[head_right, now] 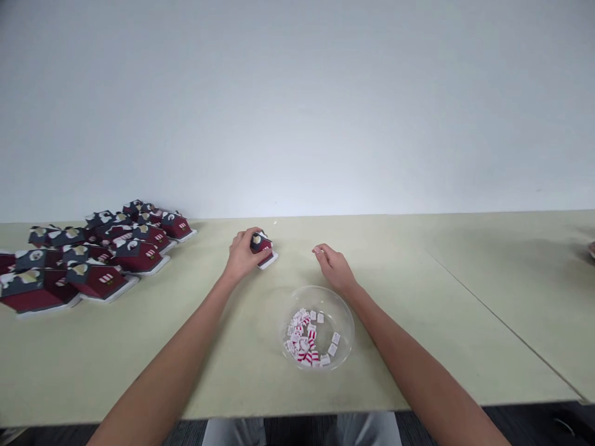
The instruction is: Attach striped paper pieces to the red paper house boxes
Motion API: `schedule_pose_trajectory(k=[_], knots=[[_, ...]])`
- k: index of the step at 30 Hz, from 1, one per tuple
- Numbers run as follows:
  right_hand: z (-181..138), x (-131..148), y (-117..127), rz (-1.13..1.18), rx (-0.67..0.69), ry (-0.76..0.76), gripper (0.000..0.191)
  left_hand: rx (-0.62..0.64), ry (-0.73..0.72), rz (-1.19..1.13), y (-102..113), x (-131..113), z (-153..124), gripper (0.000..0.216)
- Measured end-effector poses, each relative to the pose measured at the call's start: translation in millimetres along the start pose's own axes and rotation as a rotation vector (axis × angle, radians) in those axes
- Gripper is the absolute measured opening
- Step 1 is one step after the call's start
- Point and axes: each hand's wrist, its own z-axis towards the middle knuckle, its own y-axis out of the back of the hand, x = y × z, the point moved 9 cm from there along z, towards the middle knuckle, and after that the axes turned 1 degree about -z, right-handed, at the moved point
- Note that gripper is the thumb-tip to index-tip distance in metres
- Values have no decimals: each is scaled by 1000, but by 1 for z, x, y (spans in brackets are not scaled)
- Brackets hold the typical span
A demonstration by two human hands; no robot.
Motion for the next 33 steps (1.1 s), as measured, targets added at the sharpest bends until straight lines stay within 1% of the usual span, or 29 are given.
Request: schedule_pose_trajectory(k=[4,8,12,16,19,22,26,29,33], knots=[[3,-5,-2,-50,15,13,44,-53,107,129,31,56,16,56],[9,-13,-6,-126,18,11,39,-104,159,242,60,110,32,62],[12,-19,-13,-218,62,15,37,-91,228,305,78,148,49,67],[13,-26,-18,-248,99,-20,35,-33,346,317,89,173,63,70],[13,-28,-21,-241,128,-42,34,-26,403,332,97,190,71,72],[14,-28,-23,-247,153,-65,33,-43,404,336,102,206,78,73],[16,-27,-23,-251,174,-87,30,-56,380,322,103,225,87,76],[16,-26,-23,-244,172,-102,29,-47,370,303,102,232,93,77],[16,-25,-23,-233,174,-111,29,-47,366,290,101,236,96,77]])
